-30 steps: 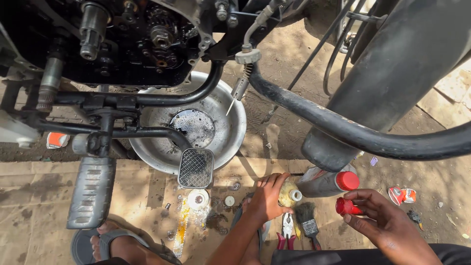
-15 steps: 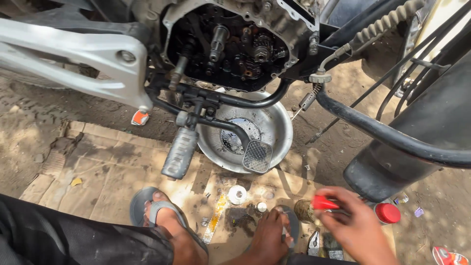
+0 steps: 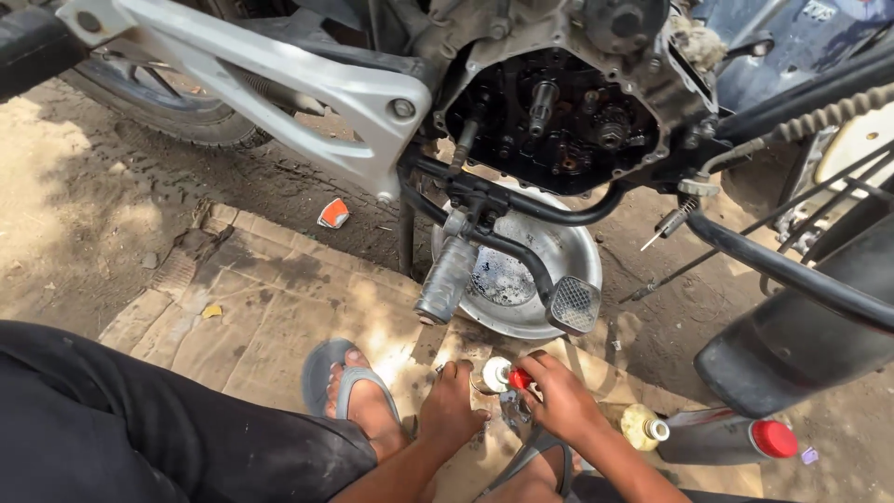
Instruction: Cleaning the internal components of a motorcycle engine with a brush and cleaning fluid.
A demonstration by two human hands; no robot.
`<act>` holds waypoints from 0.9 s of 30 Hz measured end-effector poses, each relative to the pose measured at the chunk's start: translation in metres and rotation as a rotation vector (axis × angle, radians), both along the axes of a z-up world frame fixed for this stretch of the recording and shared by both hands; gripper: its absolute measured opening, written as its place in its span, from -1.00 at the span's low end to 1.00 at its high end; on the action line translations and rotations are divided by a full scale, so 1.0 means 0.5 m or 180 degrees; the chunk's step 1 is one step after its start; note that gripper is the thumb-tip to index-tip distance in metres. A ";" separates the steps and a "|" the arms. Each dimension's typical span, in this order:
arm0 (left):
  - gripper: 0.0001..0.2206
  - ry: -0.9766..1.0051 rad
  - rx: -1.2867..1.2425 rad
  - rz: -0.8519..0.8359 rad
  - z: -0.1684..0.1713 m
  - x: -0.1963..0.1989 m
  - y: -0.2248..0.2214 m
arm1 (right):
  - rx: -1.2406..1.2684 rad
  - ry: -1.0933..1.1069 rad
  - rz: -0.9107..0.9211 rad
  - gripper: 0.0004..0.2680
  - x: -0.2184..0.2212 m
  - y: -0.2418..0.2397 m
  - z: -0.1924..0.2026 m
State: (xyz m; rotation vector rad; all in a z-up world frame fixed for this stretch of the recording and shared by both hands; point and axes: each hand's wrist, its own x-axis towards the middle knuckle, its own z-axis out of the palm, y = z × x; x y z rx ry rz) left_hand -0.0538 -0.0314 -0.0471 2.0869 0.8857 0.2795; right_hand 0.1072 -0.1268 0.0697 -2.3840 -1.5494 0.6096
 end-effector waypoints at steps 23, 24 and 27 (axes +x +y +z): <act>-0.40 -0.0306 0.0302 -0.0239 -0.045 0.060 0.052 | -0.0056 -0.0420 0.1112 -0.76 -0.003 0.066 -0.043; -0.40 -0.0389 0.0437 -0.0210 -0.059 0.063 0.051 | -0.0069 -0.0470 0.1237 -0.74 0.001 0.067 -0.047; -0.39 -0.0350 0.0486 -0.0228 -0.055 0.061 0.055 | -0.0074 -0.0514 0.1440 -0.71 0.004 0.069 -0.051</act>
